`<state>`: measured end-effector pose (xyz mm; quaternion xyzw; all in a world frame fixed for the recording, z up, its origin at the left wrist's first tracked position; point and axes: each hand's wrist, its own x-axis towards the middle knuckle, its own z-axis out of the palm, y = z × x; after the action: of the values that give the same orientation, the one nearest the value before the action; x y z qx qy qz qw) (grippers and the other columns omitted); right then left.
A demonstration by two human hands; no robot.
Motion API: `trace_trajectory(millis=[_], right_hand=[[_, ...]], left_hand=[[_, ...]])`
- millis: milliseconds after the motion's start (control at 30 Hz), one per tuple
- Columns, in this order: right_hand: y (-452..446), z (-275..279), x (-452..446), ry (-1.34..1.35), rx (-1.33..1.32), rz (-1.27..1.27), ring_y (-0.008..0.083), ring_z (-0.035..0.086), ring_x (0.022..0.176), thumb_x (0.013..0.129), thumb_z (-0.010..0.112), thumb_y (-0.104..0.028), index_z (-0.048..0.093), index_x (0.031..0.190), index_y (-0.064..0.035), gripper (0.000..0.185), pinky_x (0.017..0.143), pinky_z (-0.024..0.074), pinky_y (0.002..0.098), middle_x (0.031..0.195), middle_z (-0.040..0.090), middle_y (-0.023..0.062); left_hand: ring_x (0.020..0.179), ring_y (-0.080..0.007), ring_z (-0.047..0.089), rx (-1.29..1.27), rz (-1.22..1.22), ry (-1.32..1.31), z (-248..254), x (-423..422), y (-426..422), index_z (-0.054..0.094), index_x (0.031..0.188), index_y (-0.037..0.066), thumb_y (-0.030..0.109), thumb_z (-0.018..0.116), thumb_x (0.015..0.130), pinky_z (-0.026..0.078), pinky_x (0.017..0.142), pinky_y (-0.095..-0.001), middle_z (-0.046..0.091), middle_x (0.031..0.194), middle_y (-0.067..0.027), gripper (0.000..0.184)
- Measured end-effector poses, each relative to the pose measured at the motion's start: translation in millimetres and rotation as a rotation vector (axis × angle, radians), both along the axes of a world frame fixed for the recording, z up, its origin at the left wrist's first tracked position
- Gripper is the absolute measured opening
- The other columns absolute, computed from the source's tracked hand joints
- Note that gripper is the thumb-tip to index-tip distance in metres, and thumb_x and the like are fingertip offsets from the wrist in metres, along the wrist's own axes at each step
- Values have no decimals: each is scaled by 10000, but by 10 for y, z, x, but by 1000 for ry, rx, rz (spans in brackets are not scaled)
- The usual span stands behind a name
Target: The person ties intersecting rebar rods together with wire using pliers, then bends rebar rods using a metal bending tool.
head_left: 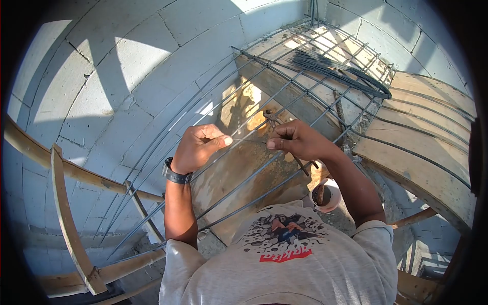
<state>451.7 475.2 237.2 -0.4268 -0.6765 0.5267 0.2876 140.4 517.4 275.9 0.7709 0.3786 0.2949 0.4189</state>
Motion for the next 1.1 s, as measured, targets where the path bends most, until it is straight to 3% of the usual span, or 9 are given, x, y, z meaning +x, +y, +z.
trace_trajectory(millis=[67,167,267,367,667,867,967,1067,1100], right_hand=[[11,37,11,-36,-69,35,43,457,671,1005,741,-314,744,911,-27,302,615,372,268,718,582,-48],[16,32,31,51,-70,79,58,448,652,1028,689,-355,733,891,-44,343,599,379,291,668,502,-61],[26,3,40,231,-180,28,83,636,755,1045,676,-313,747,1038,3,324,713,527,292,836,715,26],[-56,37,-61,658,-473,-41,139,697,814,1063,635,-318,733,1093,19,352,779,577,328,890,738,68],[30,-39,-124,515,-412,97,140,594,682,1040,650,-285,664,817,-51,324,686,493,302,752,619,18],[49,7,-134,188,-167,202,132,514,646,1004,667,-193,617,723,-32,328,642,405,324,721,569,6],[13,32,-72,-112,251,187,136,522,660,1000,666,-176,593,691,-28,350,631,387,336,711,557,0],[-3,110,28,-123,384,148,146,559,704,1036,648,-298,693,900,-27,307,660,438,328,755,579,17],[-2,108,28,122,212,84,141,574,728,1043,637,-341,695,1005,-41,309,684,460,331,793,600,16]], left_hand=[[700,-51,539,0,-34,36,24,-33,0,720,831,4,189,817,926,442,645,-252,650,725,16,230],[708,-54,564,-39,-21,12,-20,-94,-53,726,829,5,180,817,925,445,643,-253,681,743,0,220],[710,-54,579,6,22,-129,-173,-175,-62,729,841,5,149,812,927,451,643,-254,706,764,-11,187],[710,-59,591,38,81,-251,-218,-230,-112,727,849,2,125,810,928,461,650,-255,718,780,-17,168],[716,-72,622,85,66,-188,-196,-384,-129,755,878,-10,129,818,921,484,658,-255,741,796,-31,159],[699,-62,612,54,-1,-20,53,-394,-142,759,868,-15,142,810,931,482,650,-254,735,769,-26,177],[689,-58,596,49,-19,24,89,-375,-143,759,877,-12,140,802,938,475,637,-253,727,767,-18,169],[677,-52,573,35,16,-90,-69,-324,-130,757,889,2,136,795,944,455,617,-251,705,765,2,150],[674,-50,564,6,66,-198,-133,-295,-159,756,890,9,135,793,945,446,610,-249,695,761,8,143]])
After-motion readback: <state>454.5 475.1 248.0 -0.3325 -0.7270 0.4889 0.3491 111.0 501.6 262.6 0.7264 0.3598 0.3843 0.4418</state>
